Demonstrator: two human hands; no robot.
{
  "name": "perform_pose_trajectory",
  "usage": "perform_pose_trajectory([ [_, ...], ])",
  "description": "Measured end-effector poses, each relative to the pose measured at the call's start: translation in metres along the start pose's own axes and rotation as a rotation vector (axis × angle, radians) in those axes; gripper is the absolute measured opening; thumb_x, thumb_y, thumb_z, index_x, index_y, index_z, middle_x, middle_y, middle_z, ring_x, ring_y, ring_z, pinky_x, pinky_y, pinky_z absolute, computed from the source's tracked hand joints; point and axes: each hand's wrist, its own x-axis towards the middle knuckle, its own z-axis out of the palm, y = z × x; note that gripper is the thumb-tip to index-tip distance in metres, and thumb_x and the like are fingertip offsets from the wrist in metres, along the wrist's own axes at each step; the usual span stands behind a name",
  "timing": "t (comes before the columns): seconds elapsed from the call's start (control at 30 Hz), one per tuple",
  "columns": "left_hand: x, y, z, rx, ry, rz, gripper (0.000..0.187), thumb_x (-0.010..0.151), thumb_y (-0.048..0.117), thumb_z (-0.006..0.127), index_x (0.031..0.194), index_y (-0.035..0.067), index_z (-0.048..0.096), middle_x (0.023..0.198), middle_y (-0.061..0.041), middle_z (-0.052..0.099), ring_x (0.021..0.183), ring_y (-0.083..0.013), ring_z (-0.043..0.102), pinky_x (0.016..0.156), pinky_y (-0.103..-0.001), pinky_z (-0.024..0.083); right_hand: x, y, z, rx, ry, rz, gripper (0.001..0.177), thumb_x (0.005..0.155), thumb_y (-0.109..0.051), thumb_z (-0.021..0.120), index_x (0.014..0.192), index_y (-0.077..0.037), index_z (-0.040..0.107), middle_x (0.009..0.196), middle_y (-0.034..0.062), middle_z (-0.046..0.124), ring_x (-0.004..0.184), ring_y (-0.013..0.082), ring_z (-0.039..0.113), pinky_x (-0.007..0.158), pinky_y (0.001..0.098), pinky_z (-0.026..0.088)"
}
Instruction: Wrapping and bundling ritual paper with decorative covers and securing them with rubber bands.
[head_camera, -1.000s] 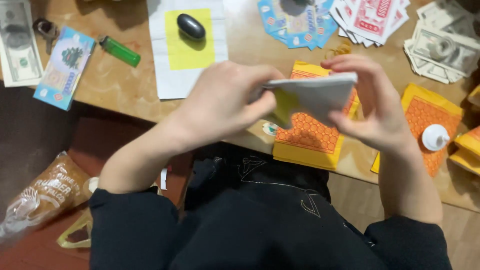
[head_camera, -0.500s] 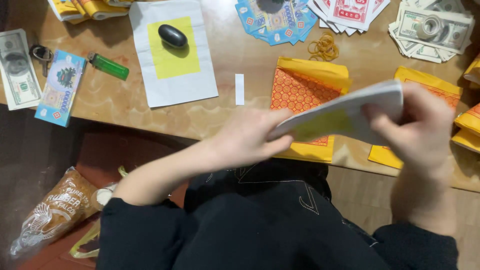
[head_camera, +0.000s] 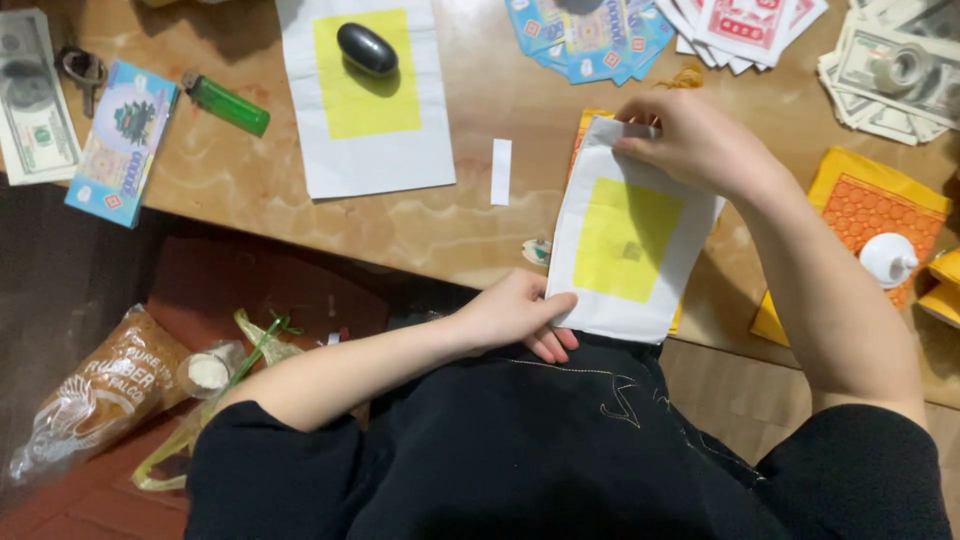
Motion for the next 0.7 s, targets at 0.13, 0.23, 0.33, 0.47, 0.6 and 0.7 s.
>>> perform_pose_trajectory([
  [0.13, -0.001, -0.006, -0.001, 0.017, 0.002, -0.021, 0.043, 0.104, 0.03, 0.053, 0.113, -0.011, 0.06, 0.089, -0.022, 0.075, 0.071, -0.0254, 0.076, 0.062, -0.033, 0.065, 0.007, -0.004, 0.001, -0.017, 0.005, -0.039, 0.035, 0.091, -0.022, 0.075, 0.12, -0.002, 0.072, 0.104, 0.0196, 0.075, 0.094, 0.0341, 0.071, 0.083, 0.0428, 0.055],
  [0.23, 0.001, -0.009, -0.004, 0.008, -0.003, -0.032, 0.045, 0.104, 0.031, 0.052, 0.113, -0.012, 0.06, 0.088, -0.023, 0.075, 0.071, -0.0262, 0.077, 0.061, -0.034, 0.065, 0.012, -0.001, 0.0, -0.009, 0.009, -0.053, 0.035, 0.09, -0.021, 0.076, 0.12, -0.003, 0.072, 0.104, 0.0197, 0.075, 0.095, 0.0336, 0.072, 0.084, 0.0426, 0.055],
  [0.33, -0.003, -0.007, -0.006, -0.01, 0.005, -0.048, 0.046, 0.104, 0.033, 0.052, 0.11, -0.012, 0.061, 0.087, -0.023, 0.075, 0.07, -0.026, 0.076, 0.061, -0.033, 0.065, 0.015, 0.001, 0.0, -0.006, 0.013, -0.043, 0.035, 0.09, -0.021, 0.077, 0.12, -0.003, 0.072, 0.103, 0.0194, 0.075, 0.096, 0.0319, 0.072, 0.084, 0.0422, 0.055],
  [0.47, -0.028, 0.019, -0.003, 0.568, 0.111, 0.023, 0.051, 0.11, 0.04, 0.053, 0.094, -0.006, 0.07, 0.082, -0.018, 0.076, 0.067, -0.0229, 0.075, 0.058, -0.031, 0.059, 0.017, 0.009, 0.005, -0.013, 0.034, -0.073, 0.035, 0.087, -0.02, 0.08, 0.116, -0.002, 0.073, 0.102, 0.0188, 0.072, 0.096, 0.0306, 0.071, 0.086, 0.041, 0.055],
  [0.6, -0.022, 0.035, 0.006, 1.58, 0.443, 0.673, 0.026, 0.103, 0.033, 0.06, 0.089, 0.013, 0.072, 0.083, -0.007, 0.07, 0.08, -0.023, 0.069, 0.067, -0.036, 0.053, 0.016, 0.009, 0.006, 0.005, 0.068, -0.096, 0.039, 0.085, -0.02, 0.082, 0.117, -0.001, 0.071, 0.108, 0.0192, 0.069, 0.1, 0.0302, 0.069, 0.088, 0.04, 0.055],
  [0.7, 0.024, 0.028, 0.029, 1.568, 0.515, 1.424, 0.03, 0.084, 0.018, 0.065, 0.112, 0.009, 0.071, 0.113, -0.009, 0.063, 0.098, -0.0233, 0.058, 0.073, -0.037, 0.046, 0.025, 0.017, 0.008, -0.039, 0.02, -0.064, 0.044, 0.083, -0.024, 0.081, 0.117, 0.0, 0.07, 0.107, 0.0181, 0.072, 0.1, 0.0309, 0.07, 0.089, 0.0413, 0.055],
])
